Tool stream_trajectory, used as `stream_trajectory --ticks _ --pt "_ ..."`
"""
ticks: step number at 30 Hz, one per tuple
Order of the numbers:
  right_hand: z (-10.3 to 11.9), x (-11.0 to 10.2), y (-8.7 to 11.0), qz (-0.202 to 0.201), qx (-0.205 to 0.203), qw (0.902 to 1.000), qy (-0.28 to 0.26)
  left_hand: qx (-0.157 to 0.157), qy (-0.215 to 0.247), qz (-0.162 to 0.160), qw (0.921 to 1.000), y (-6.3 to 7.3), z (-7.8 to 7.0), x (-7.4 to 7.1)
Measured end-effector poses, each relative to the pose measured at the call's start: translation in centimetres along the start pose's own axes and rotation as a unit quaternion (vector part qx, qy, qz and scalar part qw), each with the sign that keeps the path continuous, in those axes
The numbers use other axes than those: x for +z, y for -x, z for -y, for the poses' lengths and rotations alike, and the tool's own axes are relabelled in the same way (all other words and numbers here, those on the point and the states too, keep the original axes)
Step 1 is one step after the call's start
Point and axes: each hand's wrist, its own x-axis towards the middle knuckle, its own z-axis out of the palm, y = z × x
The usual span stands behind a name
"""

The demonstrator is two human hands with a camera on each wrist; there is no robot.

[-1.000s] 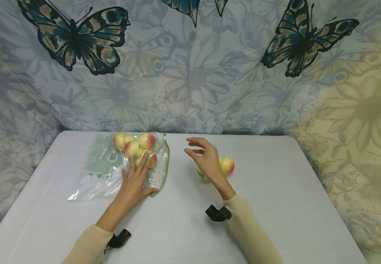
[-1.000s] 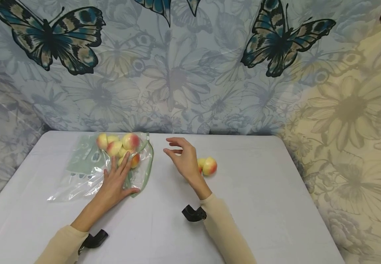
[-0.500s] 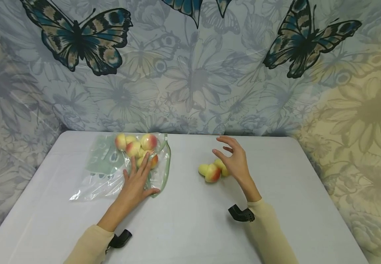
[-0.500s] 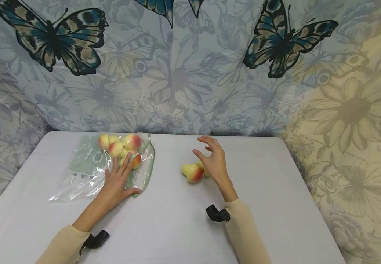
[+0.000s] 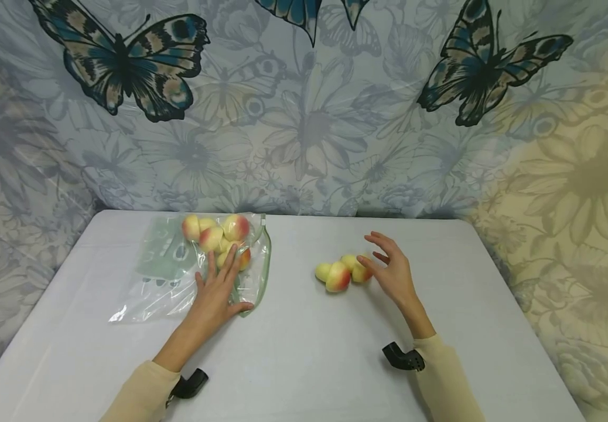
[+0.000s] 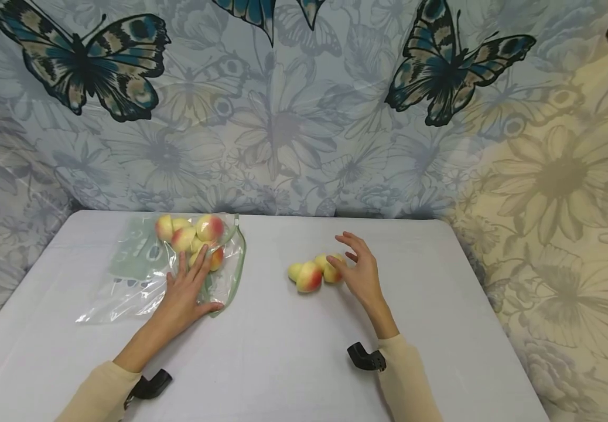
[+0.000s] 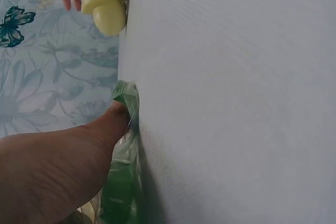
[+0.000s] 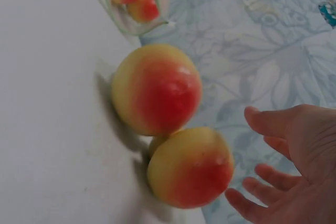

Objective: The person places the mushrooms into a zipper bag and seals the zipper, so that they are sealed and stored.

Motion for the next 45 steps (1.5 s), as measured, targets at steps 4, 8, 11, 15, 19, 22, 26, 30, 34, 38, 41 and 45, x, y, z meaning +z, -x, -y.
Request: stream_trajectory --ticks 4,8,11,15,19,22,26,30,34,38,41,45 --pt "-0.8 0.1 0.5 0.018 0.016 0.9997 0.009 -0.002 0.004 0.000 1.0000 0.1 0.0 0.0" --pt "-1.6 0.3 1.0 0.034 0.014 0.9991 0.020 -0.002 0.007 0.002 1.0000 0.1 0.0 0.0" --pt "-2.0 0.3 1.3 0.042 0.010 0.9988 0.023 -0.005 0.009 0.002 1.0000 0.1 -0.1 0.0" --pt "-2.3 0.4 1.7 0.053 0.018 0.9981 0.028 -0.009 0.009 0.003 0.9999 0.0 -0.1 0.0" --pt "-2.3 0.3 1.8 0.061 0.030 0.9974 0.021 -0.010 0.009 0.004 0.9999 0.0 0.0 0.0" --pt "-2.3 0.4 1.9 0.062 0.039 0.9972 0.012 -0.009 0.010 0.003 0.9999 0.0 0.0 0.0" --pt "-2.2 0.5 2.0 0.055 0.048 0.9973 0.009 -0.008 0.012 0.003 0.9999 0.0 -0.1 -0.1" --pt "-2.1 0.5 2.1 0.037 0.050 0.9980 0.014 -0.007 0.012 0.003 0.9999 0.0 -0.1 -0.1" --pt "-2.1 0.2 1.8 0.018 0.061 0.9977 0.025 -0.006 0.012 0.003 0.9999 0.1 -0.1 -0.1" --pt "-1.8 -0.3 1.4 0.007 0.068 0.9973 0.027 -0.005 0.013 0.001 0.9999 0.1 -0.1 -0.1" --pt "-1.4 -0.7 1.0 0.000 0.062 0.9978 0.022 -0.005 0.012 0.000 0.9999 0.1 0.0 -0.1" --pt "0.5 -1.0 0.7 -0.005 0.051 0.9986 0.012 -0.003 0.008 -0.001 1.0000 0.1 0.0 -0.1"
